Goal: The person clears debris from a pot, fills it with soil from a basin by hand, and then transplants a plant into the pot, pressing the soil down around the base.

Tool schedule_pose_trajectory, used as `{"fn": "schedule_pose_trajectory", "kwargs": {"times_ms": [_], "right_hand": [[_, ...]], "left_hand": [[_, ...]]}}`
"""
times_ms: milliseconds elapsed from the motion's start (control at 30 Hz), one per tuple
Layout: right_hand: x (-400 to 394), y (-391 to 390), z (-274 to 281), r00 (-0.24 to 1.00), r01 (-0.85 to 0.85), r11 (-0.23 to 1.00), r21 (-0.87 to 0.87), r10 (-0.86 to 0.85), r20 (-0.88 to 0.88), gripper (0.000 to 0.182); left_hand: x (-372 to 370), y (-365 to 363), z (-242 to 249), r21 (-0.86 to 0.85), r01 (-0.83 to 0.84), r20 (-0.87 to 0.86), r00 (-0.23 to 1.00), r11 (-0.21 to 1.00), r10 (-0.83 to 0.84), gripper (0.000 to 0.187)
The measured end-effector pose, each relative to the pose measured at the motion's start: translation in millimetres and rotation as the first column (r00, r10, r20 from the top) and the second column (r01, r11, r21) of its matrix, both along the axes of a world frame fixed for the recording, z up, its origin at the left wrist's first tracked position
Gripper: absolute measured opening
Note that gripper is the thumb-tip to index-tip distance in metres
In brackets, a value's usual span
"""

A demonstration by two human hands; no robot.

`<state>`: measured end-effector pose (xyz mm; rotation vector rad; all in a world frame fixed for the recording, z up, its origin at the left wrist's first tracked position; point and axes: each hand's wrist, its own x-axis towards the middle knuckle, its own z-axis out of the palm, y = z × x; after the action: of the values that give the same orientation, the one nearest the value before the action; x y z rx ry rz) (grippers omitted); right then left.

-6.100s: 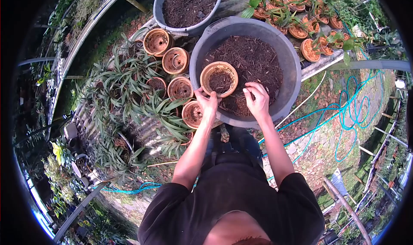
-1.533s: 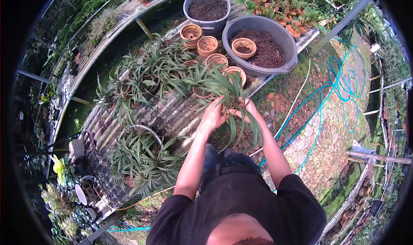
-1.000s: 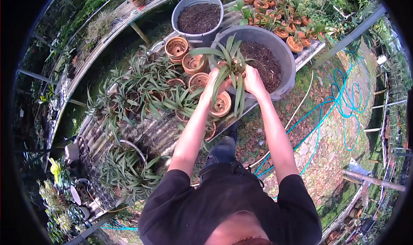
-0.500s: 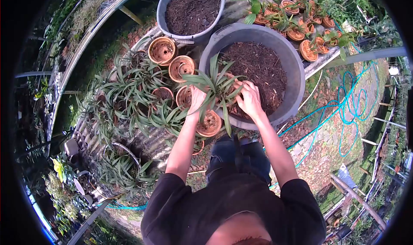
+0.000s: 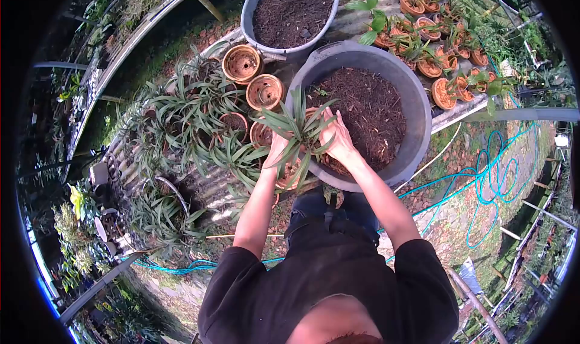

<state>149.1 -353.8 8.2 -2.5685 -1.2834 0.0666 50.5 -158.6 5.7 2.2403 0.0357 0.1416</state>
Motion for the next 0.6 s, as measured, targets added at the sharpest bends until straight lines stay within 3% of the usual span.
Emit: {"fn": "schedule_pose_trajectory", "kwargs": {"times_ms": [33,100,167,200,267,300,333,367,400,467,533,600], "right_hand": [[-1.7,3.7,-0.5,0.999,-0.042,0.988,-0.147,0.045,0.016,0.059],[-4.0,0.3,-0.4,0.996,-0.083,0.981,-0.177,0.078,-0.036,0.061],[-8.3,-6.9,-2.8,0.972,-0.199,0.968,-0.153,0.174,-0.16,0.061],[-16.6,-13.1,-33.0,0.988,-0.146,0.989,0.004,0.146,-0.052,0.061],[-16.5,-18.2,-31.3,0.988,-0.15,0.988,0.019,0.151,-0.036,0.061],[-15.9,-19.3,-27.1,0.987,-0.158,0.987,0.026,0.159,-0.029,0.06],[-14.3,-17.3,-10.4,0.988,-0.149,0.976,-0.162,0.14,-0.066,0.062],[-13.3,-16.0,6.1,0.992,-0.083,0.994,-0.078,0.075,-0.099,0.062],[-12.1,-15.7,19.7,0.991,-0.012,1.0,0.005,0.012,-0.136,0.063],[-9.6,-21.4,25.5,0.965,0.072,0.989,0.129,-0.036,-0.262,0.062],[-17.0,-27.7,15.9,0.98,0.015,1.0,0.019,-0.011,-0.197,0.061],[-22.6,-32.4,12.3,0.977,-0.006,0.999,-0.032,-0.001,-0.213,0.06]], "left_hand": [[-3.5,-6.3,11.7,-0.106,-0.053,0.024,0.998,0.993,0.056,0.032],[0.5,-7.8,12.9,-0.246,-0.134,-0.129,0.986,0.96,0.104,0.029],[2.6,-5.7,14.2,-0.045,0.013,0.028,1.0,0.999,-0.012,0.035],[3.5,-3.6,16.3,-0.051,0.033,-0.072,0.997,0.998,-0.036,0.039],[7.8,-6.5,25.9,0.126,0.073,-0.013,0.997,0.989,-0.071,0.04],[9.4,-10.1,21.0,0.104,0.028,-0.056,0.998,0.994,-0.022,0.039],[11.2,-11.9,9.1,0.084,-0.018,-0.1,0.995,0.996,0.026,0.038],[13.3,-11.4,-2.0,0.069,-0.061,-0.144,0.987,0.996,0.071,0.037],[17.2,-11.1,-2.9,0.175,0.008,-0.225,0.974,0.985,0.032,0.037],[22.3,-22.7,-5.7,0.229,-0.094,-0.105,0.987,0.969,0.121,0.041],[28.6,-30.3,0.3,0.218,-0.17,-0.031,0.983,0.961,0.181,0.041],[26.9,-31.9,-3.1,0.281,-0.136,-0.099,0.98,0.95,0.17,0.042]]}}
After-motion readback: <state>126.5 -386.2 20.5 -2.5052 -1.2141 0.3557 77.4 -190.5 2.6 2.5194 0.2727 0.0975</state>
